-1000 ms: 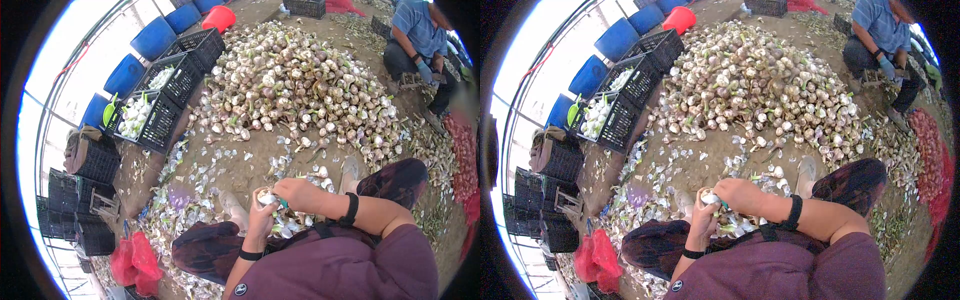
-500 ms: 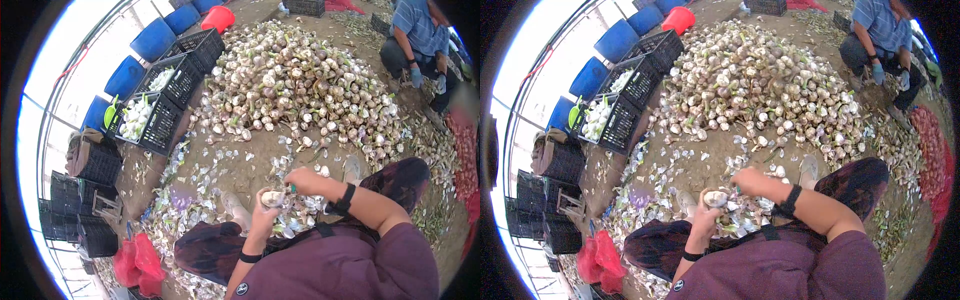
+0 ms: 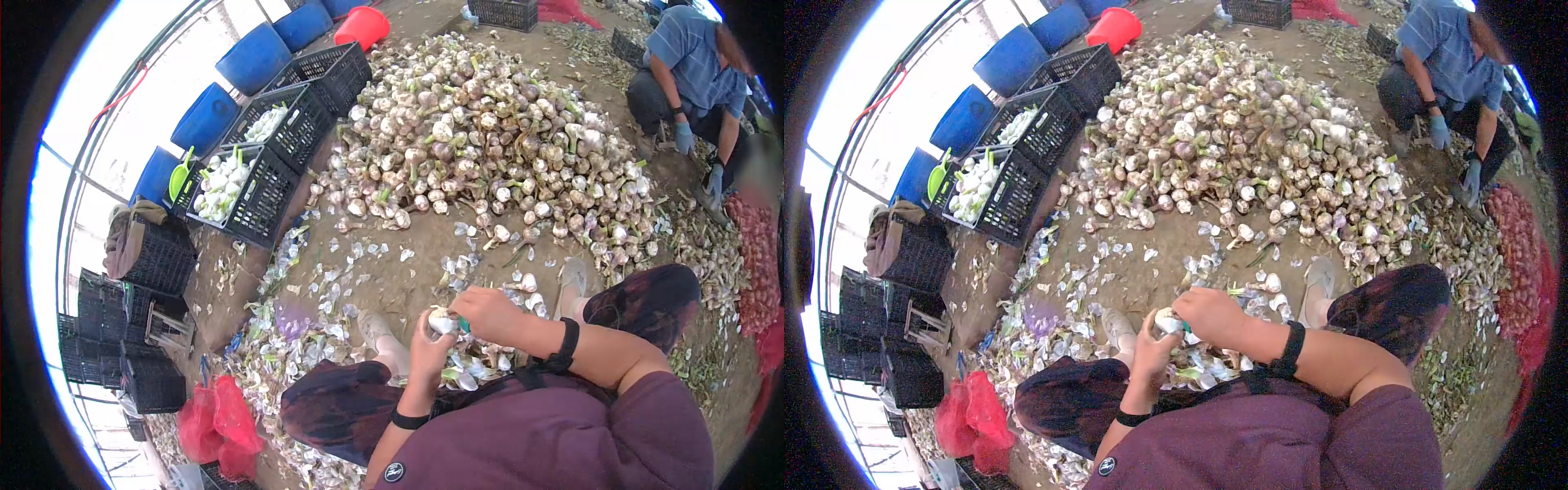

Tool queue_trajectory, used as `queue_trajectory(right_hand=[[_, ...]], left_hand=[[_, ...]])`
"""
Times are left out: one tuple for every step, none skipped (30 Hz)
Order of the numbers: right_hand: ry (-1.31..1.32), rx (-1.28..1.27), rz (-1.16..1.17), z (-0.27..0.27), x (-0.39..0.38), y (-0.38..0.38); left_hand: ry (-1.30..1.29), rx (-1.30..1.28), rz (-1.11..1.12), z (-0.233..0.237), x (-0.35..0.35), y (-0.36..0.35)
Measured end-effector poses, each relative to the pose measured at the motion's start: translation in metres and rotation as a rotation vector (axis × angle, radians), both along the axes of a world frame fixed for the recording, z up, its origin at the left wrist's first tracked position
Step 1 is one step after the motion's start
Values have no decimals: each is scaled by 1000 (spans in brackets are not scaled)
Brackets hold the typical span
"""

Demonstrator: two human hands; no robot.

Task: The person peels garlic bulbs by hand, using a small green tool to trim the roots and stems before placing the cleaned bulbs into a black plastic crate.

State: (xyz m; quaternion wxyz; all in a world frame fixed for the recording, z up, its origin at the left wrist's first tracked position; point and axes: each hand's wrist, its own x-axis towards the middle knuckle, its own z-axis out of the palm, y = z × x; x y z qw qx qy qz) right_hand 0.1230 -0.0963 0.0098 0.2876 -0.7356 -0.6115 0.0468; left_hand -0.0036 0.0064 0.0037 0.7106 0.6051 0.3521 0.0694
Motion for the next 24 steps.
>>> queue_trajectory(right_hand=[[-13,-45,-7,1,0,0],[-12,-26,-3,1,-1,-1],[-12,-5,2,1,-2,-1],[-11,17,9,1,-3,0],[-54,0,6,1,-5,0],[-96,-16,4,1,-8,-1],[-138,-33,0,0,-10,-2],[-148,-43,-10,0,-12,-2],[-159,-53,-21,-1,-14,-1],[-169,-62,-33,-1,-15,-1],[-150,-48,-42,-2,-15,0],[-131,-34,-51,-3,-16,1],[-113,-19,-60,-5,-15,2],[-99,-29,-104,-10,-10,4],[-86,-40,-146,-18,0,5],[-72,-51,-188,-23,9,5],[-13,-157,-233,-24,18,4],[44,-261,-277,-25,28,2],[104,-367,-321,-25,32,2],[211,-332,-302,-21,29,0],[314,-297,-283,-13,23,-3],[415,-258,-262,-6,17,-4],[386,-150,-225,-3,10,-4],[360,-42,-188,-1,1,-4]], left_hand=[[10,44,9,-2,0,-2],[20,88,19,-5,-1,-4],[28,134,30,-8,-2,-4],[44,218,10,-12,-3,-2],[62,302,-8,-15,-5,-1],[82,385,-26,-18,-7,0],[112,399,-36,-21,-8,1],[141,413,-48,-23,-9,1],[169,427,-60,-24,-8,2],[174,428,-68,-23,-8,2],[180,428,-76,-22,-9,3],[185,428,-84,-21,-9,4],[188,418,-104,-17,-9,4],[190,407,-124,-9,-9,4],[193,396,-143,-5,-8,3],[145,363,-147,-10,-10,2],[97,330,-148,-16,-12,2],[47,298,-150,-20,-13,2],[42,278,-120,-23,-13,5],[37,254,-91,-20,-12,7],[29,229,-61,-19,-10,7],[-14,203,-20,-25,-9,8],[42,286,-47,-20,-7,7],[102,368,-74,-14,-5,6]])
